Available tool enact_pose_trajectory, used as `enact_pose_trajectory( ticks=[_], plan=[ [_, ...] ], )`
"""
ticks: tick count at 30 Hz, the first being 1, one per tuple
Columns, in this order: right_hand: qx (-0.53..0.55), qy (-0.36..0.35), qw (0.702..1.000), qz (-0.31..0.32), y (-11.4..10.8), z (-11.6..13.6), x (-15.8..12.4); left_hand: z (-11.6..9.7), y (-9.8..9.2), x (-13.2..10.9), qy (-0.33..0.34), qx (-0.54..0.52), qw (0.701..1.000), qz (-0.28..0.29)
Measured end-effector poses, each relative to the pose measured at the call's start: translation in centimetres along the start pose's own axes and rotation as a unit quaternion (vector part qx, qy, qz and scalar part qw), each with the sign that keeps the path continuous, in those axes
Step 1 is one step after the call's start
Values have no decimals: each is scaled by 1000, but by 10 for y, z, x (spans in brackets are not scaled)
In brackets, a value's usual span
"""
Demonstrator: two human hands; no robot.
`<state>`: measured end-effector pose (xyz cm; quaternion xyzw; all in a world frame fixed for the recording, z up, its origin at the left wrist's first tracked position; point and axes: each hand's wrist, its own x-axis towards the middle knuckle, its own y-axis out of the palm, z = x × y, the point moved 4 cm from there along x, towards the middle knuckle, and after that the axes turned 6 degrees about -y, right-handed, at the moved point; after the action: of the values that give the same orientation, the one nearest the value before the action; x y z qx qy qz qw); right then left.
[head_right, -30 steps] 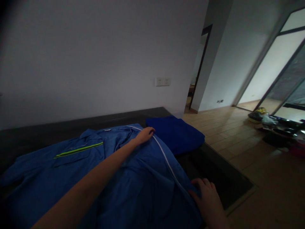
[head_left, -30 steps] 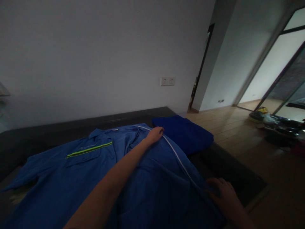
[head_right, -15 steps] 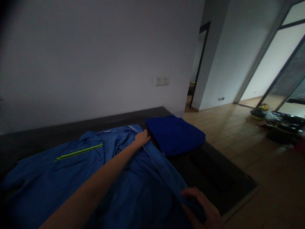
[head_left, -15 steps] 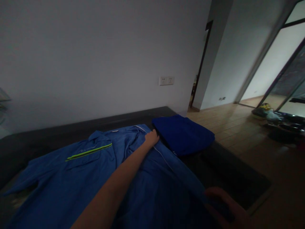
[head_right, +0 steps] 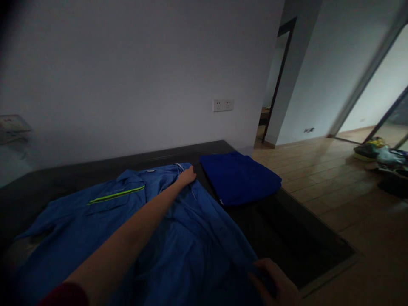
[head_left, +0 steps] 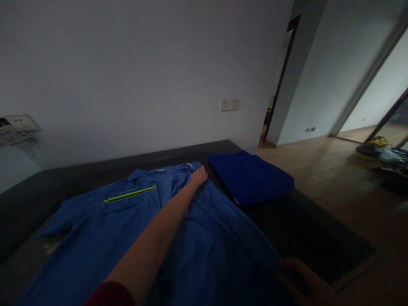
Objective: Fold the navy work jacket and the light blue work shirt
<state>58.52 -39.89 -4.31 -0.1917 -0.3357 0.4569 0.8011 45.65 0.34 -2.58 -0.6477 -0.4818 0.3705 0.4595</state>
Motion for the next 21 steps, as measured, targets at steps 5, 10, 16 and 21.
enact_pose_trajectory(
  ticks=[5,10,16,21],
  plan=[
    [8,-35,997,-68,-14,33,9,5,-41,8,23,-25,999,-29],
    [54,-157,985,-35,-5,86,14,41,-102,14,33,-77,995,-53],
    [128,-309,931,144,47,136,5,141,-120,-16,-24,-125,992,-18],
    [142,-339,877,310,120,138,-16,210,-88,-41,-80,-124,989,-6]
  ],
)
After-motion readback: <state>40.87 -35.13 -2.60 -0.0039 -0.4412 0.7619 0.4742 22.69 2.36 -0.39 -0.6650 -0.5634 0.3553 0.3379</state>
